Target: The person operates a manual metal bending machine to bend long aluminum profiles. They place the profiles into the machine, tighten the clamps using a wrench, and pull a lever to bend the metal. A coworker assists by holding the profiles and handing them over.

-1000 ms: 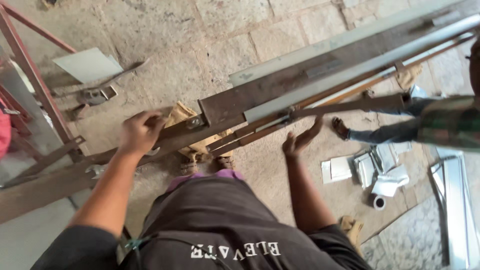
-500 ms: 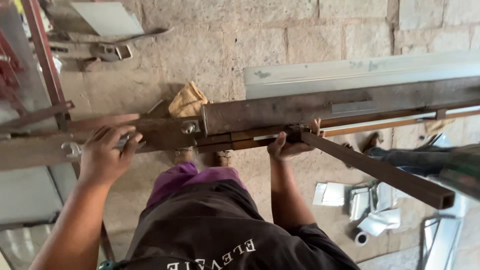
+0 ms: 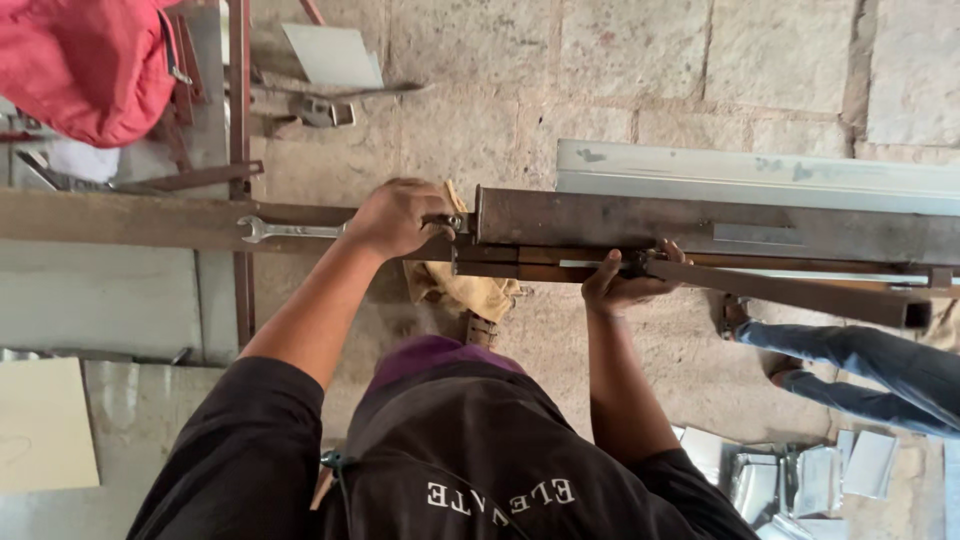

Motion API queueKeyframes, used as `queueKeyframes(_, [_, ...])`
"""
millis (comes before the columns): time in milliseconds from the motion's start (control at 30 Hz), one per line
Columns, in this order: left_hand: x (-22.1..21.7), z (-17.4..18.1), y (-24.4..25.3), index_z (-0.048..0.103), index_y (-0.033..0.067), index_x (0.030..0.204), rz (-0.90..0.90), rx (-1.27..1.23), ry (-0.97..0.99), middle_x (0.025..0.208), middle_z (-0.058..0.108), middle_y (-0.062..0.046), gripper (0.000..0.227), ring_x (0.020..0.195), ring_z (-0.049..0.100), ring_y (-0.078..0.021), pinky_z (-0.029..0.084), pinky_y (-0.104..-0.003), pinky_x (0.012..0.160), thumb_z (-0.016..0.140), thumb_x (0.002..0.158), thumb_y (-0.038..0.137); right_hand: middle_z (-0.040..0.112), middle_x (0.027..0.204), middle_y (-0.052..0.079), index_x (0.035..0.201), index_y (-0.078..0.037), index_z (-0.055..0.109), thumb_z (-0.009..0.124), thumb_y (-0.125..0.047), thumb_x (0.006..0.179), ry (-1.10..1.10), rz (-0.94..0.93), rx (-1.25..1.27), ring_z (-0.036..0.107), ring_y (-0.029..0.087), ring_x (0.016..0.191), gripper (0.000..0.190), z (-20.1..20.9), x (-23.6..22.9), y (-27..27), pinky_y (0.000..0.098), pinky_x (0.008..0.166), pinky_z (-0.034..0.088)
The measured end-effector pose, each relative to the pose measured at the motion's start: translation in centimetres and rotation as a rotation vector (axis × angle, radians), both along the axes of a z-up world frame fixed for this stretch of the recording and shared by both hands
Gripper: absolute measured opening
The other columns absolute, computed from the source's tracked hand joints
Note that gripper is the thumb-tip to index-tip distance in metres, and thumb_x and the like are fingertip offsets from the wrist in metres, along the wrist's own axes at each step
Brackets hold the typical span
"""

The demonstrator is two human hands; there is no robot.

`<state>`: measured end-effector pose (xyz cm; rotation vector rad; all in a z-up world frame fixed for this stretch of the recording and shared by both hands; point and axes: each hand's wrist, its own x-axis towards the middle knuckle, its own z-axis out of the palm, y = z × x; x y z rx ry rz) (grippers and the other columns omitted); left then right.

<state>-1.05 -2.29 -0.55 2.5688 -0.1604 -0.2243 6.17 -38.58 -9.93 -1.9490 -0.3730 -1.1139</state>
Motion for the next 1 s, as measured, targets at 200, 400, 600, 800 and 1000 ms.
queueKeyframes(200, [-0.2, -3.9, -0.5, 0.061, 0.0202, 0.129, 0.138, -0.397, 0.134, 0.135, 0.063, 0.010, 0.039, 0.117, 0.070, -0.0110, 0.055, -0.035, 0.101, 0.053, 0.091, 0.015, 0.040, 0.148, 0.026, 0.162, -0.004, 0.005, 0.059, -0.032, 0.104, -0.028, -0.016, -0.047, 0.051, 0.035, 0.128, 0.085, -1.7, 0.6, -0.7, 0.0519, 0.108, 0.051])
queueKeyframes(400, [-1.6, -0.4, -2.5, 0.067, 0.0131, 0.128, 0.075, -0.009, 0.117, 0.141, 0.062, 0.001, 0.046, 0.130, 0.056, -0.0212, 0.042, -0.038, 0.114, 0.066, 0.096, 0.045, 0.041, 0.148, 0.026, 0.164, -0.006, -0.003, 0.061, -0.028, 0.100, -0.037, -0.062, -0.070, 0.053, 0.036, 0.128, 0.093, -2.5, 0.9, -1.4, 0.0523, 0.108, 0.053])
queueKeyframes(600, [0.7, 1.4, -1.2, 0.074, 0.0111, 0.113, -0.043, -0.069, 0.096, 0.148, 0.058, -0.001, 0.038, 0.131, 0.058, -0.0167, 0.025, -0.045, 0.125, 0.067, 0.095, 0.044, 0.047, 0.141, 0.024, 0.164, -0.005, -0.007, 0.063, -0.034, 0.099, 0.034, -0.096, -0.020, 0.056, 0.034, 0.121, 0.099, -4.2, 1.8, -2.3, 0.0503, 0.105, 0.055])
queueKeyframes(800, [-0.1, 1.7, -0.8, 0.065, 0.0188, 0.131, 0.064, -0.165, 0.124, 0.133, 0.067, -0.006, 0.053, 0.119, 0.064, -0.0244, 0.044, -0.040, 0.109, 0.072, 0.087, 0.048, 0.046, 0.139, 0.024, 0.163, -0.004, -0.002, 0.065, -0.039, 0.098, 0.075, -0.080, 0.023, 0.055, 0.034, 0.121, 0.100, -4.0, 1.8, -2.1, 0.0516, 0.101, 0.055])
queueKeyframes(1000, [-1.6, -2.6, -3.6, 0.074, 0.0224, 0.116, 0.213, -0.178, -0.041, 0.133, 0.072, 0.002, 0.035, 0.113, 0.068, -0.0181, 0.051, -0.035, 0.105, 0.068, 0.091, 0.046, 0.048, 0.141, 0.025, 0.163, -0.004, 0.003, 0.063, -0.036, 0.095, 0.043, -0.062, 0.040, 0.057, 0.034, 0.120, 0.096, -3.2, 1.8, -1.6, 0.0513, 0.099, 0.057])
